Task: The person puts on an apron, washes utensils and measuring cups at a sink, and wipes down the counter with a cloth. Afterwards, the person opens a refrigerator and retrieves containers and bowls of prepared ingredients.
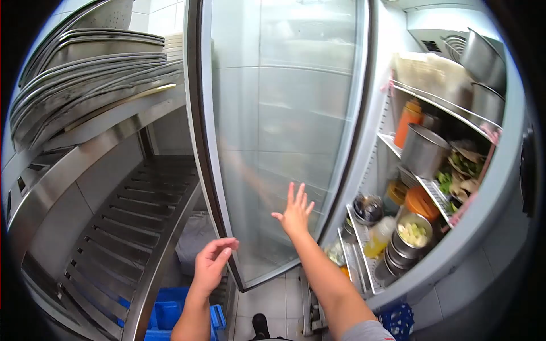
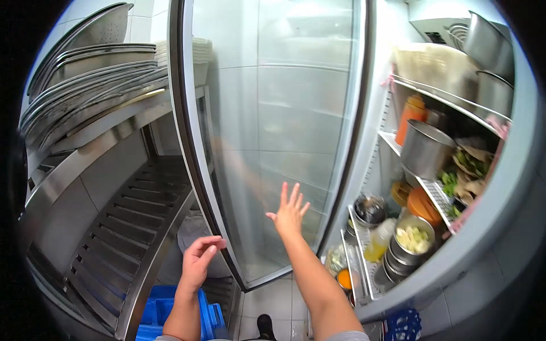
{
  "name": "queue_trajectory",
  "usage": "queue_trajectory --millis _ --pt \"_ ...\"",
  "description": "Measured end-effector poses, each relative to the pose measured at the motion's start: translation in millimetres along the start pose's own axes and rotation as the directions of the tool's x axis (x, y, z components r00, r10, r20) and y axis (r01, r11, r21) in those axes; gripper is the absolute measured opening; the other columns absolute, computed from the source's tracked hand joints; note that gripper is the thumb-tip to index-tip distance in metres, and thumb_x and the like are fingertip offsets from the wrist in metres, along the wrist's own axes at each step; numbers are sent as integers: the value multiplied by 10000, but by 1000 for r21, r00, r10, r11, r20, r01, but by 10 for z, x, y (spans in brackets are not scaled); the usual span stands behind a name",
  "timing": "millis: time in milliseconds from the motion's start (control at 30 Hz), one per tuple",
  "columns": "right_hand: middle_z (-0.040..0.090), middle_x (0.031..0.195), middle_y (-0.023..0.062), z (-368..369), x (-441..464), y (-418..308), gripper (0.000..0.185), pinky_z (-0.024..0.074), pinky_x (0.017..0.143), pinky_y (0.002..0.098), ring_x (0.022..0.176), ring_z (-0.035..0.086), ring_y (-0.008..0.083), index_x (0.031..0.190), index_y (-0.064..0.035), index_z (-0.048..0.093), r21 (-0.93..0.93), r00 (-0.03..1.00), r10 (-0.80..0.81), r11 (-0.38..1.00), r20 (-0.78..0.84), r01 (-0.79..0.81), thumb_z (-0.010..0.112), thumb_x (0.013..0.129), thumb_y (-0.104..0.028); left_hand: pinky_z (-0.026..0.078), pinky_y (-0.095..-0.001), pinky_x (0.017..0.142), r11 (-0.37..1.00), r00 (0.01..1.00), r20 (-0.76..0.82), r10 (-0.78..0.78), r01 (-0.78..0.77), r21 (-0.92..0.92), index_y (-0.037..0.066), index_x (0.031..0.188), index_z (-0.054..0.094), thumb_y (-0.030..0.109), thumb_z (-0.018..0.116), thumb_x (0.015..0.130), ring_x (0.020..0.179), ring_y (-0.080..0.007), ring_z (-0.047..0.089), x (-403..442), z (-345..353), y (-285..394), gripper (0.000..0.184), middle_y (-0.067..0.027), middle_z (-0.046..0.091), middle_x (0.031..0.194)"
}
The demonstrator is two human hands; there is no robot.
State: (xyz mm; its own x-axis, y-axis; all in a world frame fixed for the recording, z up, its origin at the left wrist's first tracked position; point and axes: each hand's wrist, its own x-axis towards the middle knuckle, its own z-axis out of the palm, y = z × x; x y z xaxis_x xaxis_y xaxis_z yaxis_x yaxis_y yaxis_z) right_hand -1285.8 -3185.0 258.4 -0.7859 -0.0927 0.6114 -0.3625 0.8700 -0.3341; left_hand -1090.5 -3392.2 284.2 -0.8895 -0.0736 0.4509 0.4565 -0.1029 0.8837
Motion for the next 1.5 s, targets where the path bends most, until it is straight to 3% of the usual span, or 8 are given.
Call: queue_trajectory --millis 67,133,300,500,667,867,1067,1500 --pt "40 1553 210 181 212 31 1122 135 1086 631 1413 132 411 1513 -204 103 -10 998 44 999 -40 -44 799 658 -415 447 -301 910 992 987 -110 117 -111 62 -9 1173 570 35 571 891 1054 -162 571 330 -66 -26 285 -89 605 1151" --pt "61 1557 188 94 467 -108 1090 139 1083 646 1423 111 394 1508 -189 130 -22 939 -260 965 -225 262 787 670 -421 453 -301 887 903 911 -180 371 -308 299 -1 1196 557 10 583 855 1054 -173 556 759 -67 -58 342 -109 557 1210" --pt "-37 1566 161 -160 1335 -491 990 180 1060 679 1432 8 404 1499 -347 125 -148 900 -424 901 -99 409 731 721 -431 461 -320 883 855 890 -152 431 -349 383 7 1114 612 6 602 824 1038 -225 581 1757 14 -154 290 -138 586 1168" --pt "-67 1564 165 328 1815 -467 1022 162 1053 695 1433 -29 407 1509 -321 62 -239 913 -389 904 -118 355 721 736 -431 418 -364 957 326 587 183 789 -652 684 -5 1022 630 16 599 804 1105 -276 569 2982 245 716 221 -149 620 1108" --pt "-81 1564 176 615 2263 -403 890 104 1069 679 1435 -55 406 1520 -249 65 -279 946 -325 908 3 313 603 823 -123 388 -412 999 -130 445 292 846 -359 924 72 1114 622 209 639 825 1185 -343 489 4055 302 1675 320 -166 542 1243" --pt "-90 1568 158 1027 2697 15 868 19 1078 669 1436 -82 397 1520 -249 90 -487 929 -369 817 -31 308 547 805 -66 254 -572 1073 -287 649 -111 752 475 832 134 1241 550 337 663 816 1259 -270 430 4853 61 2347 484 -100 528 1270" --pt "-122 1569 134 1054 2703 9 885 -33 1087 644 1437 -111 377 1520 -265 78 -453 934 -357 833 -1 318 533 795 -42 323 -494 998 -529 726 -47 686 542 653 155 1239 528 438 768 715 1202 -253 470 4783 -362 2412 642 -63 577 1184" --pt "-61 1586 57 1072 2858 156 897 -40 1124 572 1458 -47 297 1509 -334 113 -351 946 -322 889 -21 295 506 787 23 348 -458 967 -345 740 -89 666 412 843 140 1220 571 460 791 682 1148 -315 525 4433 -216 2552 663 -146 606 1184"
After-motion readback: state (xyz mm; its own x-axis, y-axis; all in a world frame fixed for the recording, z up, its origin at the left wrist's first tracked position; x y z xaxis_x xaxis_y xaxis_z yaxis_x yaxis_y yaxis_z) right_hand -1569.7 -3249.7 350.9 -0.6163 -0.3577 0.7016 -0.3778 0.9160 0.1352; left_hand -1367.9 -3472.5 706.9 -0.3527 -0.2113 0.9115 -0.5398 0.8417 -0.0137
